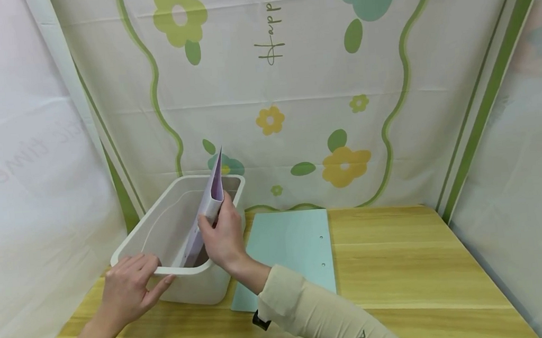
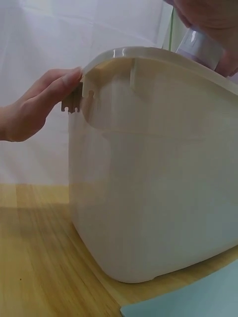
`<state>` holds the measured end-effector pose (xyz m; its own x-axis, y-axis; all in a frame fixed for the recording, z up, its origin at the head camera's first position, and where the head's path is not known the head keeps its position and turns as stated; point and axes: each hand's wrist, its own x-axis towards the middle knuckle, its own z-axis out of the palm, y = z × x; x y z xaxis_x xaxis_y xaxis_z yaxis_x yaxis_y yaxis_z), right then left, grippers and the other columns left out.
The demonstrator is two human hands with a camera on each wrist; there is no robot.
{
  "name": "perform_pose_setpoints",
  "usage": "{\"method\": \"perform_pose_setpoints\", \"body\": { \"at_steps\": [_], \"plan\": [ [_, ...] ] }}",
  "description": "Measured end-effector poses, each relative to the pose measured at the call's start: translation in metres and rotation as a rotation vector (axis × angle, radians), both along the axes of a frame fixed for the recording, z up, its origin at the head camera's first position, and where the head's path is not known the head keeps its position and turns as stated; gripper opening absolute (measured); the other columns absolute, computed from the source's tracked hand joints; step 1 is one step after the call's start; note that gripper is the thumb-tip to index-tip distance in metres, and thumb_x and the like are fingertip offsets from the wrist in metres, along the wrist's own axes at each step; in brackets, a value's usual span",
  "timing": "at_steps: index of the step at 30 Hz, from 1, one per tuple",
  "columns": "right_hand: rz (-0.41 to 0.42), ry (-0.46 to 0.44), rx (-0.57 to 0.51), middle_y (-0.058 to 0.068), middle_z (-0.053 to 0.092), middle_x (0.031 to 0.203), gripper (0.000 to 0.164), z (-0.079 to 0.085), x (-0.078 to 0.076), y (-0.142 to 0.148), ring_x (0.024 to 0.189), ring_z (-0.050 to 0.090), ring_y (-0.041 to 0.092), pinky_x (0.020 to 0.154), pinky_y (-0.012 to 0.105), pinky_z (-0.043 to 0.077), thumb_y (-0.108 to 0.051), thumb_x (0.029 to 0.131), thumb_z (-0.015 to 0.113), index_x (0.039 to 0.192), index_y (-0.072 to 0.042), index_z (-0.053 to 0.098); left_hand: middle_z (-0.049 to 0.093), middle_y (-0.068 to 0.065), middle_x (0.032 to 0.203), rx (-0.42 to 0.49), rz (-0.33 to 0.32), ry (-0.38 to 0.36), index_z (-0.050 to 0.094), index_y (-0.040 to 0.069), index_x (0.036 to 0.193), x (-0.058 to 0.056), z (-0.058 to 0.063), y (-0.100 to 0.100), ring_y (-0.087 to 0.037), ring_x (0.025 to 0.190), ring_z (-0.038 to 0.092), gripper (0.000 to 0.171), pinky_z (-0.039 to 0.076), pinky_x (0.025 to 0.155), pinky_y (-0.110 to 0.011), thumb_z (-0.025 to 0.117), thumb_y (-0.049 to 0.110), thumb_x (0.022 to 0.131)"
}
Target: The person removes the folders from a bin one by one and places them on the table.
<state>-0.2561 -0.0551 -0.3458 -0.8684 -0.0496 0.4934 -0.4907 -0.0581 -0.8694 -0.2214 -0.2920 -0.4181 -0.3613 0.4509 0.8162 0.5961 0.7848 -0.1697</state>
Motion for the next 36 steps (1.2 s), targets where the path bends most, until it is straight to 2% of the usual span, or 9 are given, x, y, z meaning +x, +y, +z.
{"method": "perform_pose_setpoints", "body": {
  "at_steps": [8,16,21,29,36],
  "plan": [
    [0.007,0.027,0.028,0.030,0.056,0.137,0.058,-0.002,0.000,0.001,0.121,0.063,0.040,0.089,0.045,0.057,0.002,0.097,0.058,0.150,0.003,0.033,0.040,0.008,0.065,-0.015,0.007,-0.010,0.043,0.015,0.074,0.001,0.002,0.000,-0.016,0.054,0.051,0.057,0.050,0.057,-0.045,0.043,0.064,0.102],
    [-0.025,-0.005,0.053,0.030,0.060,0.128,0.050,-0.003,-0.001,0.001,0.114,0.067,0.035,0.086,0.039,0.058,0.000,0.100,0.055,0.144,0.004,0.033,0.041,0.008,0.064,-0.038,0.026,-0.044,0.045,0.015,0.075,0.002,0.003,0.000,-0.014,0.055,0.050,0.056,0.051,0.058,-0.044,0.041,0.064,0.103],
    [-0.023,-0.024,0.059,0.030,0.059,0.128,0.047,0.001,-0.002,0.003,0.116,0.065,0.036,0.089,0.043,0.057,-0.001,0.102,0.052,0.143,0.004,0.031,0.040,0.008,0.065,-0.042,0.026,-0.054,0.044,0.016,0.075,0.001,0.002,0.000,-0.014,0.055,0.049,0.056,0.052,0.060,-0.045,0.041,0.065,0.103],
    [-0.050,-0.016,0.102,0.024,0.059,0.129,0.048,0.009,-0.002,0.009,0.116,0.064,0.029,0.093,0.041,0.056,-0.001,0.101,0.052,0.144,0.004,0.032,0.038,0.009,0.064,-0.032,0.026,-0.037,0.044,0.016,0.075,0.000,0.002,0.001,-0.015,0.055,0.049,0.057,0.051,0.059,-0.046,0.042,0.065,0.102],
    [-0.043,-0.001,0.074,0.023,0.060,0.130,0.045,0.007,-0.002,0.012,0.117,0.065,0.030,0.091,0.042,0.056,0.000,0.102,0.051,0.143,0.002,0.034,0.036,0.010,0.065,-0.029,0.021,-0.032,0.042,0.016,0.075,0.001,0.002,0.001,-0.013,0.054,0.046,0.056,0.050,0.058,-0.044,0.042,0.065,0.102]
  ]
}}
